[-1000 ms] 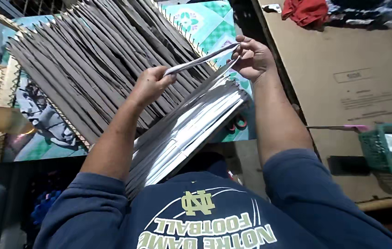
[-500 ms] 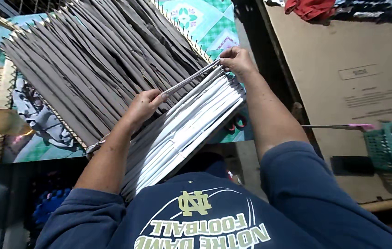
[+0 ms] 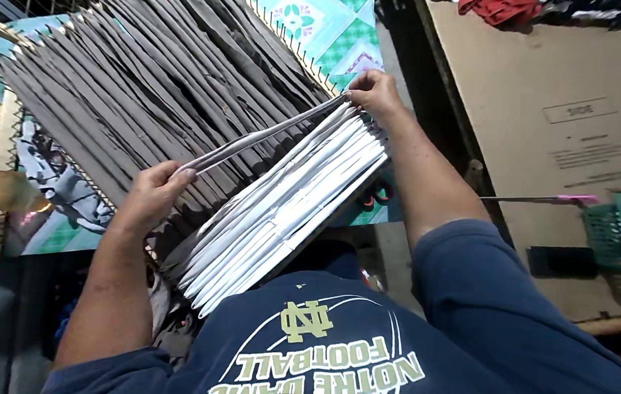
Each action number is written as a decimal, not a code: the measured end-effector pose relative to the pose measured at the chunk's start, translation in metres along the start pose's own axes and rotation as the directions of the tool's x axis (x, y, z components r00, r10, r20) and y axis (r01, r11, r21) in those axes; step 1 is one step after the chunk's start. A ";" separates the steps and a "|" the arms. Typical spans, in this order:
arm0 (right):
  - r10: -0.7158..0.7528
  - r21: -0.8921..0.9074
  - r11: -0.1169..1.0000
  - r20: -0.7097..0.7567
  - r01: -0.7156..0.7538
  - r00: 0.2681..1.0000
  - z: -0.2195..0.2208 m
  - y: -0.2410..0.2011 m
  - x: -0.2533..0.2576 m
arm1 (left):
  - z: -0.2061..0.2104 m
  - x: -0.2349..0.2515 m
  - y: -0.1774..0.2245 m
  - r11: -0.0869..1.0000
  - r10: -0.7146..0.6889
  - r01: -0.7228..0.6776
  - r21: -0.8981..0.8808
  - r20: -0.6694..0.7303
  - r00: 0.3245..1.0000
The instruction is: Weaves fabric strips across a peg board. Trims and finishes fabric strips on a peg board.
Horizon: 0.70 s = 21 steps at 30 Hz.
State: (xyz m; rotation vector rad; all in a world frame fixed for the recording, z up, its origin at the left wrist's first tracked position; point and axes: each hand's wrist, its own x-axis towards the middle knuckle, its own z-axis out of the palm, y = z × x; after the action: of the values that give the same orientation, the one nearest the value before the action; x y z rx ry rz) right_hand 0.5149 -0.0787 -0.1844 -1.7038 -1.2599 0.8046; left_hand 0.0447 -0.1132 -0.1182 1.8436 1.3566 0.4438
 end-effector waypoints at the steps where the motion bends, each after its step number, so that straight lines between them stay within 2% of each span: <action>1: -0.014 -0.004 1.000 0.007 0.014 1.000 0.000 0.001 0.001 | -0.008 -0.007 -0.003 1.000 0.011 -0.010 0.003 -0.038 0.999; 6: -0.087 -0.024 0.996 0.081 0.089 0.993 -0.001 0.001 0.003 | -0.030 -0.027 -0.012 0.996 0.085 -0.085 0.006 -0.135 0.987; 15: -0.069 -0.011 0.997 0.081 0.070 0.994 -0.006 0.000 -0.001 | -0.045 -0.034 -0.039 0.993 0.105 -0.113 -0.021 -0.227 0.968; 18: -0.041 0.001 0.999 0.072 0.041 0.997 -0.006 0.000 -0.003 | -0.052 -0.044 -0.051 0.994 0.089 -0.101 -0.046 -0.211 0.974; 21: 0.003 0.057 0.998 0.053 -0.006 0.999 -0.006 0.001 -0.005 | -0.053 -0.061 -0.055 0.998 0.009 -0.019 -0.061 -0.151 0.989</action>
State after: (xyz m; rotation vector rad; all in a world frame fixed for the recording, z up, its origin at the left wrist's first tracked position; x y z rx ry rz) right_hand 0.5189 -0.0850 -0.1831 -1.6497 -1.2572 0.8858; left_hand -0.0485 -0.1421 -0.1166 1.7993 1.4142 0.6367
